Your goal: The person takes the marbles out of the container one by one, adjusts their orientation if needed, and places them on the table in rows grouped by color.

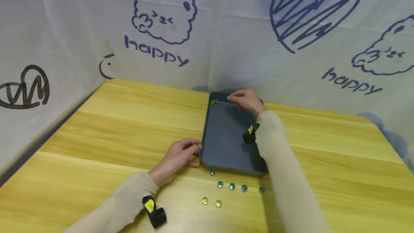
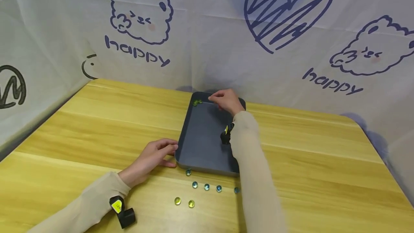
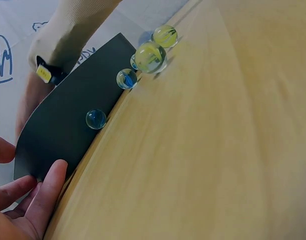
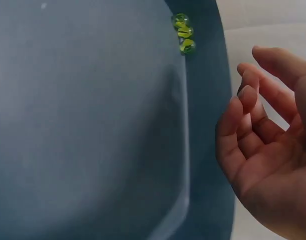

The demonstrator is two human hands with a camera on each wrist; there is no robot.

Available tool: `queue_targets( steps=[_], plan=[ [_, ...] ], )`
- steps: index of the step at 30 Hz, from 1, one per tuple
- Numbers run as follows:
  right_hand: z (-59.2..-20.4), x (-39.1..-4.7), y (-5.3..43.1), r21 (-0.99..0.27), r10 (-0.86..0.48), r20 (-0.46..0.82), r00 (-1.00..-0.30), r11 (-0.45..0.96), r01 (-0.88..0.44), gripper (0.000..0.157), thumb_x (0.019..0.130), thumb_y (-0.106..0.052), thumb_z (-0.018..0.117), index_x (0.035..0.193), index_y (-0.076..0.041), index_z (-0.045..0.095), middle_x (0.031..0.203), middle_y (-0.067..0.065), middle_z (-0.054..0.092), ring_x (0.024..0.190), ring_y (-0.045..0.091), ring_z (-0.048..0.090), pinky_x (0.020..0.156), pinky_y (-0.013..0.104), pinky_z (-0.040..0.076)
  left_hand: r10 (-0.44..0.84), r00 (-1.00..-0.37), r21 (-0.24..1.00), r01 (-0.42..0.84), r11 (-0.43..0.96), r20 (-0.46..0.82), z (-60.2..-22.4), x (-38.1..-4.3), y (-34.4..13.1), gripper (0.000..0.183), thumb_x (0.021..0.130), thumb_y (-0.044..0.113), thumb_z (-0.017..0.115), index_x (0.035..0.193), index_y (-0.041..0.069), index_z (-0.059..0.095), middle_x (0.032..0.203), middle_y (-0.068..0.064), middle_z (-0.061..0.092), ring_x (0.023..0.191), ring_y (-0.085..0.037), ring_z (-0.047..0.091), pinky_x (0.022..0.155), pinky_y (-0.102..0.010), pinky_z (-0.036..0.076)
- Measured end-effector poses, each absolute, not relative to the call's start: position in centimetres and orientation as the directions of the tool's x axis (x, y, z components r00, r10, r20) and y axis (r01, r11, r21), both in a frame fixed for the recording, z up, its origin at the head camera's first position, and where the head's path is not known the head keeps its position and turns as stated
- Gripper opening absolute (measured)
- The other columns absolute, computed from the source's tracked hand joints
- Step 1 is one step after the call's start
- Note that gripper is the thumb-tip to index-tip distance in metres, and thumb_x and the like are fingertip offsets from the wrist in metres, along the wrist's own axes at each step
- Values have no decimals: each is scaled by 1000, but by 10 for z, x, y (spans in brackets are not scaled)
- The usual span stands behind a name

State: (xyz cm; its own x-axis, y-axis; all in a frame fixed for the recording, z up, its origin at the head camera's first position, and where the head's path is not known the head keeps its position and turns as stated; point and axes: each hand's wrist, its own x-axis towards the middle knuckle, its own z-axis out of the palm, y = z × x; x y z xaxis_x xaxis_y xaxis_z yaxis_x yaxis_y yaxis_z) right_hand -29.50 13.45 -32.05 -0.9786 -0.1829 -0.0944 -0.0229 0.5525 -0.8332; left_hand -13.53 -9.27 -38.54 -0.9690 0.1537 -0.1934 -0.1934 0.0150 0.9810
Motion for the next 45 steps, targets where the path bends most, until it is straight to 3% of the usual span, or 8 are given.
queue_targets(
  steps=[7, 13, 25, 34, 45],
  plan=[
    [-326, -302, 117, -805, -203, -120, -972, 592, -24, 31, 97, -20, 60, 117, 2, 67, 89, 18, 62, 65, 15, 54, 69, 34, 53, 153, -969, 981, -193, 13, -193, -383, -136, -93, 29, 95, 9, 55, 119, -6, 61, 108, -17, 62, 91, -22, 63, 66, -34, 61],
    [-332, -305, 106, -746, -179, -108, -978, 664, -39, 27, 97, -16, 59, 113, 2, 70, 101, 18, 66, 61, 11, 53, 63, 28, 52, 165, -966, 980, -199, 13, -199, -383, -136, -91, 30, 95, 10, 55, 121, -6, 61, 107, -17, 62, 90, -21, 63, 68, -34, 61],
    [-341, -308, 92, -673, -136, -165, -977, 740, 11, 29, 95, -20, 62, 112, 2, 71, 103, 15, 68, 61, 10, 54, 60, 24, 55, 188, -967, 985, -175, 2, -172, -384, -135, -92, 31, 96, 10, 55, 121, -7, 60, 111, -18, 61, 94, -23, 61, 68, -35, 61],
    [-343, -309, 83, -677, -117, -156, -981, 736, 20, 29, 92, -21, 66, 108, 3, 72, 92, 12, 69, 60, 10, 55, 58, 24, 54, 183, -968, 984, -177, -2, -173, -383, -133, -94, 31, 96, 10, 55, 121, -7, 60, 111, -18, 62, 93, -22, 62, 67, -35, 61],
    [-345, -309, 80, -685, -125, -168, -978, 728, 24, 26, 92, -18, 66, 107, 1, 73, 109, 16, 68, 76, 18, 61, 67, 27, 57, 191, -962, 980, -199, 4, -196, -382, -132, -95, 32, 96, 11, 54, 122, -7, 59, 111, -18, 61, 93, -22, 62, 68, -34, 61]
  ],
)
